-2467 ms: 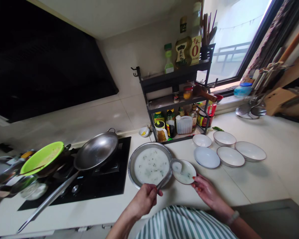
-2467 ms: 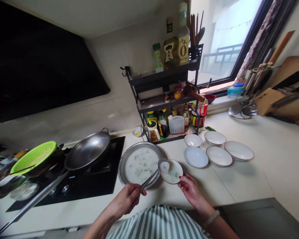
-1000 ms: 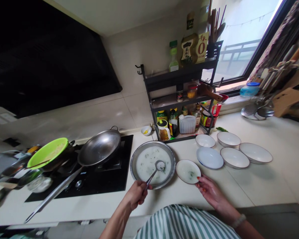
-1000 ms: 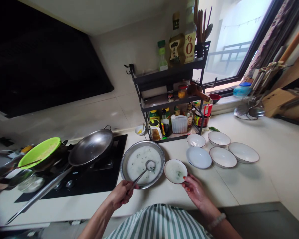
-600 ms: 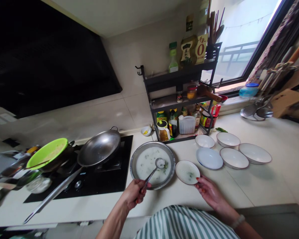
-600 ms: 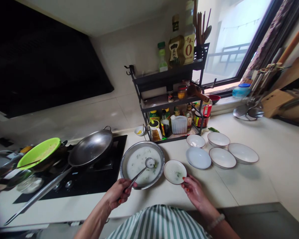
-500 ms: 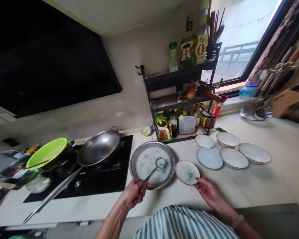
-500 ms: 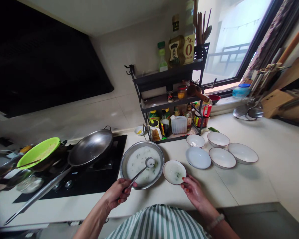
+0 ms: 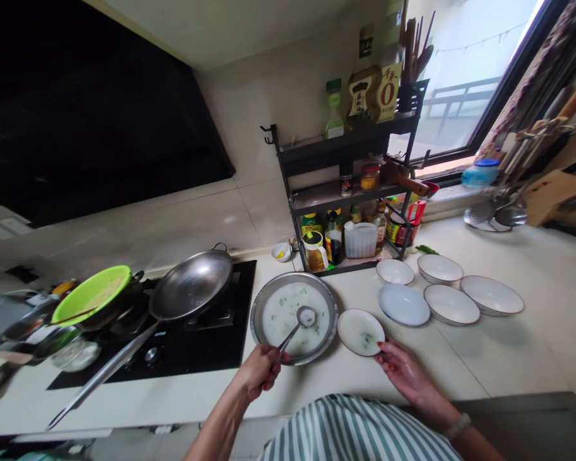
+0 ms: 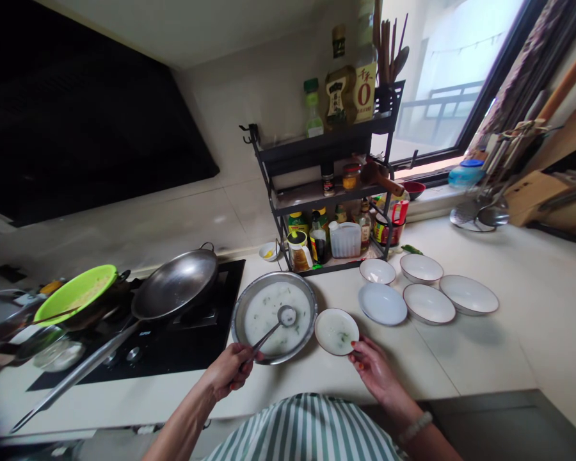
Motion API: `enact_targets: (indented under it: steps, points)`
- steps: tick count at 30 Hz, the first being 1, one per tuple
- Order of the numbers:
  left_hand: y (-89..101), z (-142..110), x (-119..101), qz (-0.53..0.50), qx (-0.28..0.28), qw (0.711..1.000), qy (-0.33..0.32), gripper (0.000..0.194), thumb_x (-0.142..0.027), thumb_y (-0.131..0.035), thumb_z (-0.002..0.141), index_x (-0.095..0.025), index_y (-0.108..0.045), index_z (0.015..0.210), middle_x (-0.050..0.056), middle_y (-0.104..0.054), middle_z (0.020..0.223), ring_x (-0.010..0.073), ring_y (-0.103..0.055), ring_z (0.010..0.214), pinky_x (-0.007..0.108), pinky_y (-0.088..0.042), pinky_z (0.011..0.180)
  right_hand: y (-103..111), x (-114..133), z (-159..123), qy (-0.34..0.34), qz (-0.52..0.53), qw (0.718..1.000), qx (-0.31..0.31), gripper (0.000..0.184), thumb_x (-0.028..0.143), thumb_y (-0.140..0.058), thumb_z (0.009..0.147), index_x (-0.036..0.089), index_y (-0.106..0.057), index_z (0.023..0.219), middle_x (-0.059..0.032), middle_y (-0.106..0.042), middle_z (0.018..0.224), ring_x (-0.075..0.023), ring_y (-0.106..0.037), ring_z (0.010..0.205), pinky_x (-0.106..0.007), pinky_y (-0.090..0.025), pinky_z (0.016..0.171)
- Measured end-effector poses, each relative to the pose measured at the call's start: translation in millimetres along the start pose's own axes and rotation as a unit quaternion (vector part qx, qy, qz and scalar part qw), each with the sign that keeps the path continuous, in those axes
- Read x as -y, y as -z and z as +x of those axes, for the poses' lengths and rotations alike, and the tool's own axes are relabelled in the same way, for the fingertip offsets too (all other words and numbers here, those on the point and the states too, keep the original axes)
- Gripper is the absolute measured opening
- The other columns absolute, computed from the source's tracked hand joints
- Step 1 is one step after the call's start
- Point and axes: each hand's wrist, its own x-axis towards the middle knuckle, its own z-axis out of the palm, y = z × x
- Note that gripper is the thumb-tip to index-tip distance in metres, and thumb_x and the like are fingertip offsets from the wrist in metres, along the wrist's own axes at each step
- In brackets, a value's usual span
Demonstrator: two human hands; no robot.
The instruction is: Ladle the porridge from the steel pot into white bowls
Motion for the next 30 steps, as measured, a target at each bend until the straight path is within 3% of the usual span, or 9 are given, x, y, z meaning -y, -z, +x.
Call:
enact_targets:
  steps: [6, 13, 30]
  points:
    - [4.3, 7, 5, -0.042, 0.007, 0.999, 0.030, 0.028, -0.035, -0.063, 0.067, -0.009, -0.060, 0.076, -0.010, -0.038, 0.047, 0.0002, -0.019, 0.033, 0.020, -0.008, 0.036, 0, 0, 0, -0.014, 0.012, 1.000, -0.010, 0.031, 0.029, -0.085, 0.043, 0.024, -0.062, 0.062, 0.0013, -0.065, 0.059, -0.0158, -0.057, 0.052, -0.026, -0.036, 0.041]
    - [1.8, -2, -5, -0.083, 0.032, 0.995, 0.052, 0.024, -0.032, -0.065, 0.070, -0.009, -0.062, 0.077, -0.010, -0.036, 0.046, -0.0003, -0.017, 0.035, 0.018, -0.005, 0.037, 2, -3, 2, 0.003, -0.008, 1.000, -0.004, 0.030, 0.030, -0.084, 0.047, 0.024, -0.061, 0.065, 0.0008, -0.065, 0.060, -0.0166, -0.057, 0.052, -0.027, -0.035, 0.042]
    - [-28.9, -32, -38, -0.017, 0.102, 0.995, 0.013, 0.039, -0.049, -0.067, 0.070, -0.012, -0.061, 0.082, -0.010, -0.038, 0.047, 0.0008, -0.019, 0.031, 0.021, -0.008, 0.035, -3, -1, 3, 0.009, 0.023, 1.000, -0.012, 0.030, 0.028, -0.083, 0.047, 0.024, -0.061, 0.066, 0.0017, -0.064, 0.060, -0.0161, -0.057, 0.053, -0.028, -0.039, 0.047]
